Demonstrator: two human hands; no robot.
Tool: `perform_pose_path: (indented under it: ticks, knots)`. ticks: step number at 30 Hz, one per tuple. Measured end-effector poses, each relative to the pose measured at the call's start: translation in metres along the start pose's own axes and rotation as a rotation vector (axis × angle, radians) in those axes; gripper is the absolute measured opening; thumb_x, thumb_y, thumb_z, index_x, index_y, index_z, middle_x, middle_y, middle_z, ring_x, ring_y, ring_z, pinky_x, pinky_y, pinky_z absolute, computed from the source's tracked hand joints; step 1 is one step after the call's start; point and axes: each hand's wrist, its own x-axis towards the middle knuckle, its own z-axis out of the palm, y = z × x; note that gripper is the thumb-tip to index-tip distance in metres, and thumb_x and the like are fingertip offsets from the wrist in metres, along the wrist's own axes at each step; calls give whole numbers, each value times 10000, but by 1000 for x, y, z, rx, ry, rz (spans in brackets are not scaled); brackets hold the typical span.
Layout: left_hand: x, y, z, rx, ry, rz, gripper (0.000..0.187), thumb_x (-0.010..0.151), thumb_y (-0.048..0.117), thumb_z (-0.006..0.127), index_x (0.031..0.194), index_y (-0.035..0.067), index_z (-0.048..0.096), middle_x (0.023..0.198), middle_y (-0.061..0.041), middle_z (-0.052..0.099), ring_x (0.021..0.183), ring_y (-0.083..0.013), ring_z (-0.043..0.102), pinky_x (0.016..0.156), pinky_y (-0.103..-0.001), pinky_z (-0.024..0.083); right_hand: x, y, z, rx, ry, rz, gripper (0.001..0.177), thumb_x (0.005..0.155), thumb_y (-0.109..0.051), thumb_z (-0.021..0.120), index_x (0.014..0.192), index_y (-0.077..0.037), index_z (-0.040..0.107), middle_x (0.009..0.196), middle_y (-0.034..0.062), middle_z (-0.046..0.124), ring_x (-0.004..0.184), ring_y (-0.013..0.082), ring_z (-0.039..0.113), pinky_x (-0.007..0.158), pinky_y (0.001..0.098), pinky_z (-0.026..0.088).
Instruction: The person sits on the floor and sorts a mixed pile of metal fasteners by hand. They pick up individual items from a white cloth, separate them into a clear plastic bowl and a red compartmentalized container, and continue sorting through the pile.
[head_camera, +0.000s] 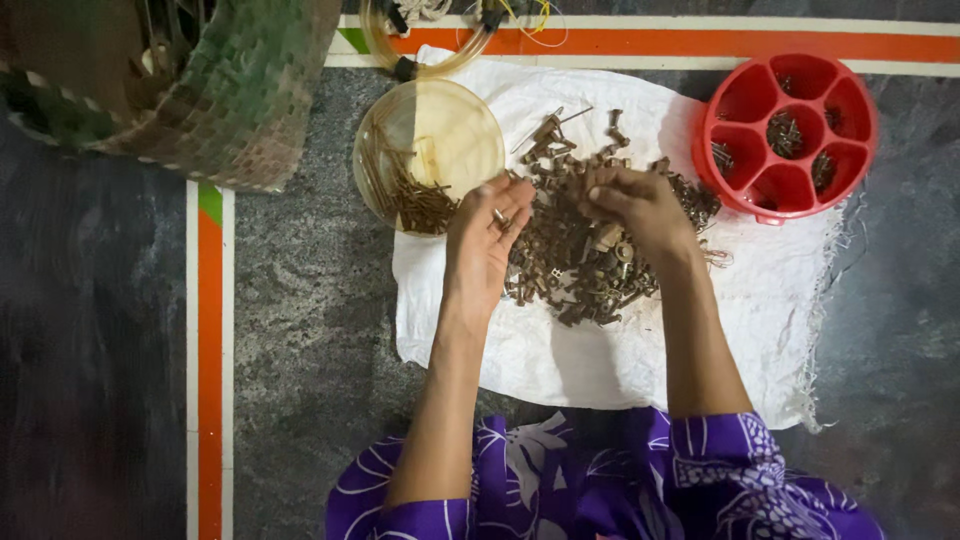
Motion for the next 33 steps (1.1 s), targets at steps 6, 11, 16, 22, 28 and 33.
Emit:
perform_pose_path:
  ticks: [6, 11, 16, 22, 28, 33]
  knots:
    - [5, -40, -7, 121, 24, -32, 334, 1014, 159, 590, 1301, -12, 597, 1249, -161, 681, 1166, -244, 671, 1023, -400, 561, -27, -1, 26, -66, -54, -185, 213, 936, -152, 656, 1104, -54, 741, 1117, 91, 769, 993, 162, 734, 883, 337, 607]
    - [11, -43, -18, 39, -12, 39, 168, 1053, 97, 564, 1189, -2, 568, 1099, -186, 684, 996, -264, 701, 935, -391, 571, 18, 5, 26, -465, 205, -229, 203, 1033, -221, 674, 1141, -73, 760, 1063, 141, 763, 883, 227, 710, 750, 389, 569]
    - [8, -28, -13, -60, 140, 53, 200, 1031, 120, 521, 1215, 43, 506, 987, -122, 608, 877, -247, 694, 826, -400, 578, 113, 20, 27, -612, 297, -696, 269, 892, -75, 754, 1156, -26, 731, 1093, 201, 721, 1002, 377, 685, 873, 460, 539]
    - [10, -4, -12, -43, 270, 170, 301, 1021, 164, 553, 1286, 31, 500, 1091, -148, 636, 969, -227, 631, 934, -394, 539, 150, 38, 27, -797, 104, -735, 442, 757, -71, 810, 1174, -19, 674, 1081, 213, 661, 967, 425, 638, 842, 497, 528]
    - [4, 4, -9, -125, 227, 235, 374, 1023, 219, 585, 1322, 6, 511, 1143, -158, 615, 1095, -223, 615, 1095, -418, 484, 132, 28, 31, -794, 64, -643, 345, 777, -20, 784, 1063, 33, 598, 1013, 221, 633, 917, 412, 639, 803, 481, 536]
    - [2, 3, -5, -95, 219, 220, 402, 1008, 264, 596, 1303, 3, 516, 1187, -173, 617, 1152, -229, 633, 1153, -411, 464, 104, 18, 36, -648, 67, -576, 415, 814, 39, 731, 1189, -23, 564, 1034, 179, 689, 934, 331, 692, 834, 405, 575]
